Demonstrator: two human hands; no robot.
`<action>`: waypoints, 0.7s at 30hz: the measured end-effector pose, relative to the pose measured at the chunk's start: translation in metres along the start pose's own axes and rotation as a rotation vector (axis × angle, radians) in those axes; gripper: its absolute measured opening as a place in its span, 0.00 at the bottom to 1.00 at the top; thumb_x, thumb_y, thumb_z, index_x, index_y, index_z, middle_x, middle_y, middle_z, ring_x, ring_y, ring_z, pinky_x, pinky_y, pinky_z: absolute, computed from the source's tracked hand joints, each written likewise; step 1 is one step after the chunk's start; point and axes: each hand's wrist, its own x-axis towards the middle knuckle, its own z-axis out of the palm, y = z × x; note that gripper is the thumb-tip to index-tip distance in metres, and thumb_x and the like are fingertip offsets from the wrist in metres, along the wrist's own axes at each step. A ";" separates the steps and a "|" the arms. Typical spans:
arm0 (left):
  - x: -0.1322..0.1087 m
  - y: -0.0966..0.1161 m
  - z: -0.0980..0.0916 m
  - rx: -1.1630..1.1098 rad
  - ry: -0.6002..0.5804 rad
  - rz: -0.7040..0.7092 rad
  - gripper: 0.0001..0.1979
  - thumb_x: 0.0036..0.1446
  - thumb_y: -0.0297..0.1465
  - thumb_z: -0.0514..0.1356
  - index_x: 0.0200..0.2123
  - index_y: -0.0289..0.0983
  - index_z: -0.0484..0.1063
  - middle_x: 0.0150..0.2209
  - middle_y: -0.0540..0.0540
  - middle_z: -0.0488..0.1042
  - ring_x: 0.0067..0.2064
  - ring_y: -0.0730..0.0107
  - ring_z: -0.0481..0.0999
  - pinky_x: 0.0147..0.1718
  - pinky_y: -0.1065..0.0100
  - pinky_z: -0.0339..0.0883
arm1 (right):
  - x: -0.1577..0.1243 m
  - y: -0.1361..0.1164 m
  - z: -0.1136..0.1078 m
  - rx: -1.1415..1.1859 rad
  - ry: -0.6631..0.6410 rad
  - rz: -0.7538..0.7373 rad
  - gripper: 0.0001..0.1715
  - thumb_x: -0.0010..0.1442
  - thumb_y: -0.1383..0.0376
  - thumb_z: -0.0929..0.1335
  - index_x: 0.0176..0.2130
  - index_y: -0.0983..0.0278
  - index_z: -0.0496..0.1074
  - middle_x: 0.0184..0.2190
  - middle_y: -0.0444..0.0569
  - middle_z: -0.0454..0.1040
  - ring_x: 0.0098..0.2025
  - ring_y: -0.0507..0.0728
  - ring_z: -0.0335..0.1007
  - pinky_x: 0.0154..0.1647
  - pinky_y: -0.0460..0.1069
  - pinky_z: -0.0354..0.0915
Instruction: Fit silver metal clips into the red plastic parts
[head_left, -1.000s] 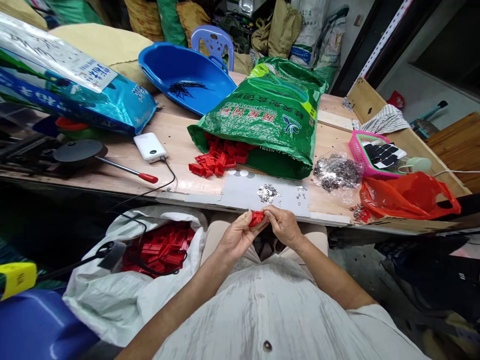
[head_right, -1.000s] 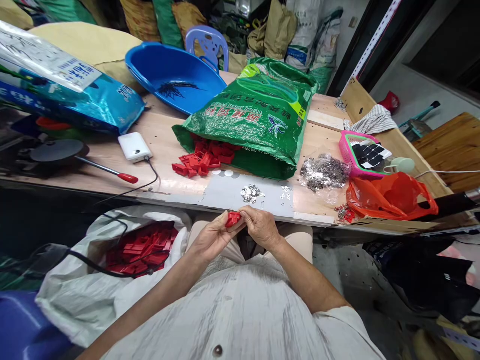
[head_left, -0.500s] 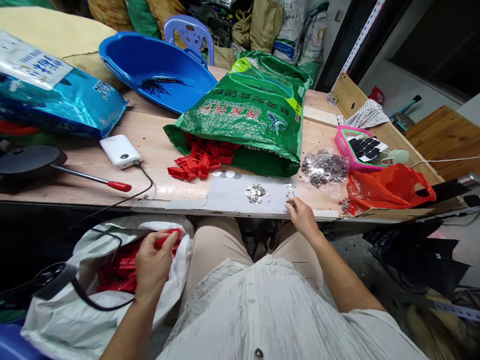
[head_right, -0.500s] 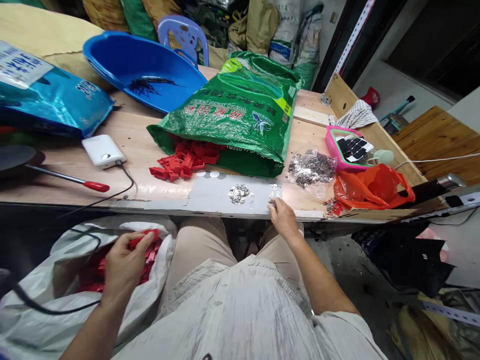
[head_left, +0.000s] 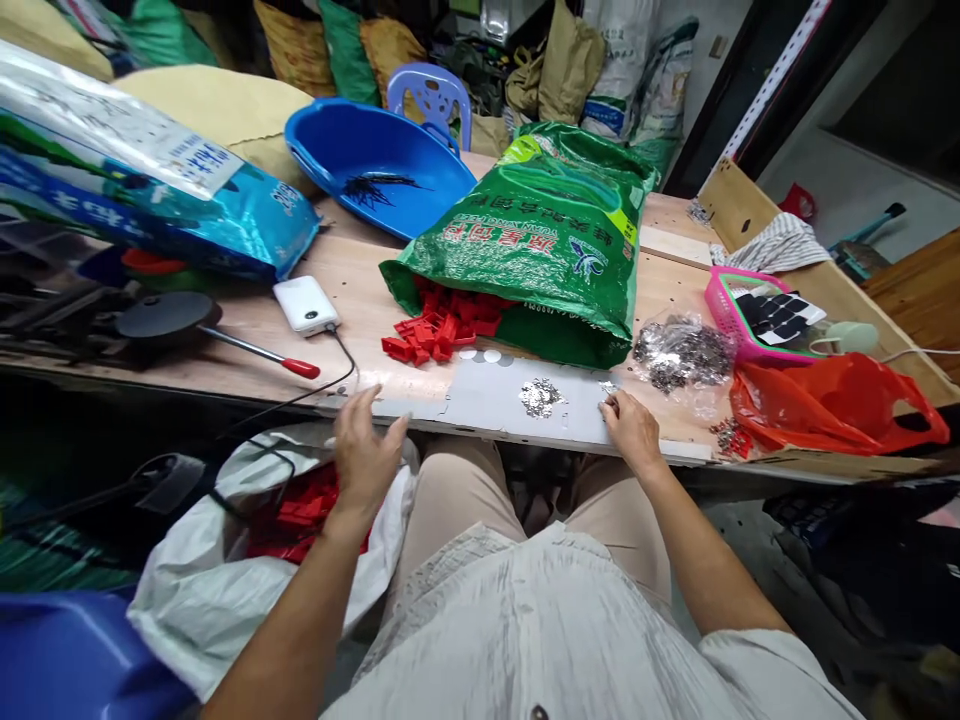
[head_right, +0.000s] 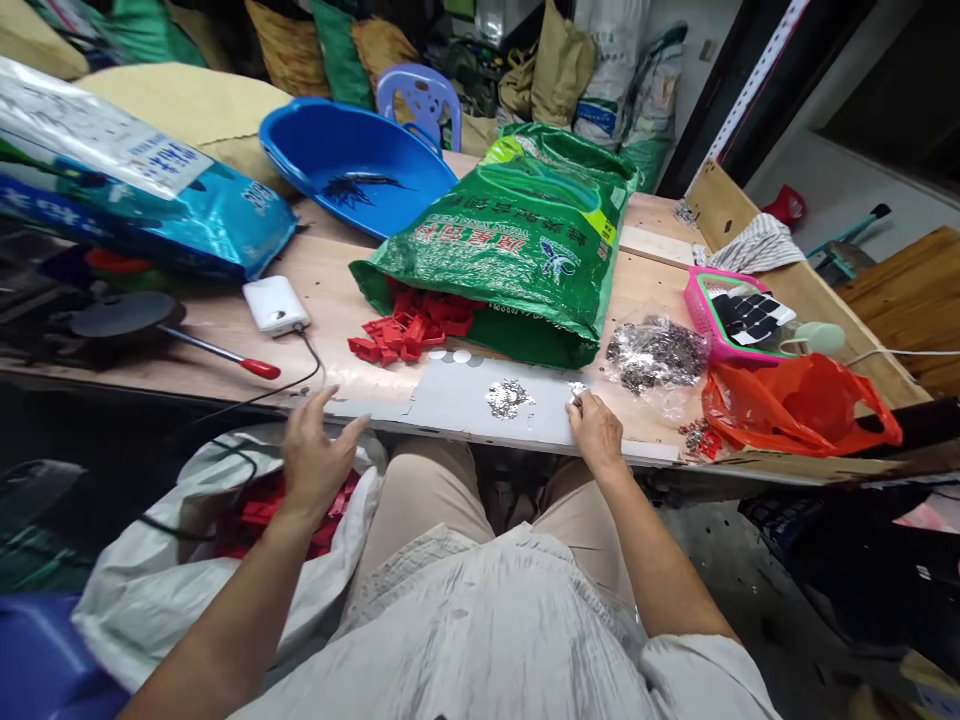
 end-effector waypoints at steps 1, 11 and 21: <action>0.011 0.004 0.008 0.000 -0.018 0.003 0.25 0.57 0.38 0.58 0.56 0.33 0.64 0.55 0.33 0.68 0.60 0.49 0.65 0.60 0.51 0.58 | 0.000 0.001 0.001 -0.001 0.001 -0.002 0.08 0.64 0.60 0.65 0.37 0.61 0.71 0.38 0.49 0.77 0.38 0.57 0.70 0.32 0.48 0.53; 0.089 -0.006 0.052 0.120 -0.100 -0.158 0.27 0.51 0.19 0.56 0.56 0.34 0.68 0.62 0.32 0.60 0.65 0.44 0.54 0.63 0.45 0.50 | -0.005 0.012 0.007 0.204 0.068 -0.126 0.10 0.62 0.60 0.62 0.35 0.61 0.70 0.35 0.50 0.76 0.38 0.57 0.71 0.37 0.48 0.59; 0.090 -0.022 0.039 0.022 -0.176 -0.197 0.14 0.52 0.26 0.61 0.44 0.36 0.73 0.55 0.33 0.65 0.55 0.47 0.68 0.54 0.50 0.63 | -0.015 0.005 0.001 0.392 0.038 -0.068 0.10 0.61 0.57 0.63 0.38 0.60 0.68 0.34 0.48 0.77 0.35 0.58 0.73 0.37 0.49 0.62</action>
